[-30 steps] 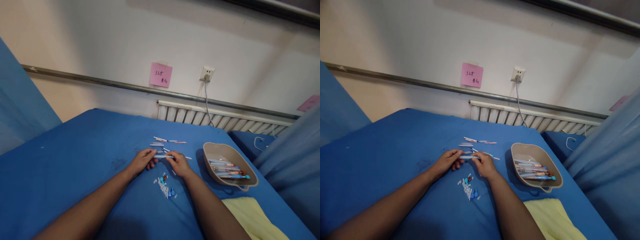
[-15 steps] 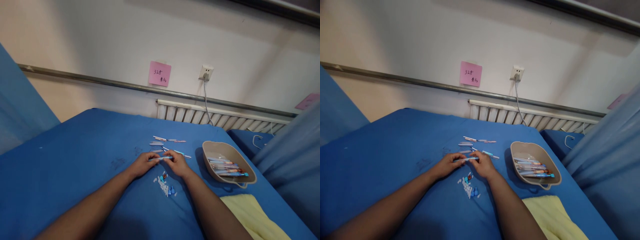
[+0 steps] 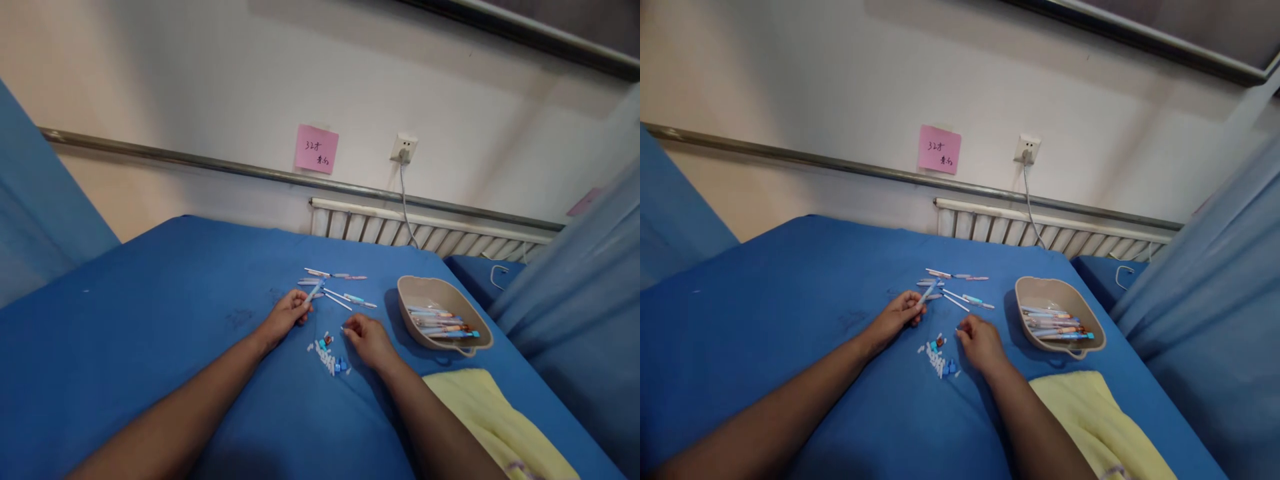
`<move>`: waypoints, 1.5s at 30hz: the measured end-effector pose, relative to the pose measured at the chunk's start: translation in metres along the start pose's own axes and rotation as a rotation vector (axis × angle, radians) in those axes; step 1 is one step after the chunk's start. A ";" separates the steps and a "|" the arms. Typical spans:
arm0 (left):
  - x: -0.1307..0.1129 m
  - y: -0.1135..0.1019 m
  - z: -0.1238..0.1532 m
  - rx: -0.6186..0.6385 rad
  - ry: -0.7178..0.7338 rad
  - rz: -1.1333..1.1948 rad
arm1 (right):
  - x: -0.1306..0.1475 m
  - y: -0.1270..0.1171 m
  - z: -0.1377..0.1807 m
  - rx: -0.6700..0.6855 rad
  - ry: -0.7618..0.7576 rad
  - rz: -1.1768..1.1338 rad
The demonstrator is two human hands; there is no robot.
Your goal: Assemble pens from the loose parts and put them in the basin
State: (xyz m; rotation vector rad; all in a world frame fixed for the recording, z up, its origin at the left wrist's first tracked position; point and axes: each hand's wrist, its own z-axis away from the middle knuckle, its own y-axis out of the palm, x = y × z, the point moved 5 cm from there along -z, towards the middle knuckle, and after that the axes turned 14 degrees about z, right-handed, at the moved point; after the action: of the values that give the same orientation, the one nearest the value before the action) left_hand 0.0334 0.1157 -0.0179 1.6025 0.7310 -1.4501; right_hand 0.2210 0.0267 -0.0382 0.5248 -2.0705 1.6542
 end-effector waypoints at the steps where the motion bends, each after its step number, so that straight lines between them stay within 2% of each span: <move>1: 0.000 0.001 0.002 -0.013 0.002 -0.009 | 0.005 -0.001 0.003 0.003 -0.024 0.079; 7: 0.000 0.008 0.022 -0.051 0.032 -0.060 | 0.033 -0.004 0.004 0.032 -0.168 0.420; 10: -0.001 0.012 0.035 -0.052 0.032 -0.126 | 0.034 -0.004 0.004 0.025 -0.192 0.429; 13: -0.003 0.019 0.045 -0.025 0.023 -0.196 | 0.029 -0.006 0.004 -0.025 -0.177 0.152; 18: -0.008 0.032 0.050 0.087 0.041 -0.312 | 0.016 -0.020 0.000 -0.173 0.040 -0.637; 22: -0.013 0.041 0.052 0.165 0.064 -0.417 | 0.018 -0.032 0.000 -0.237 0.107 -0.826; 32: -0.015 0.039 0.052 0.193 0.076 -0.531 | 0.022 -0.030 0.003 -0.240 0.047 -0.779; 38: -0.020 0.037 0.054 0.216 0.115 -0.617 | 0.020 -0.028 0.005 -0.221 -0.016 -0.652; 45: -0.022 0.037 0.055 0.219 0.149 -0.634 | 0.022 -0.027 0.007 -0.207 -0.038 -0.614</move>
State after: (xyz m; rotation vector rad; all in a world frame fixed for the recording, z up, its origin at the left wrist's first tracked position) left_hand 0.0343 0.0528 0.0114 1.7431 1.2857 -1.9201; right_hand 0.2171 0.0136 -0.0051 1.0008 -1.8189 1.0682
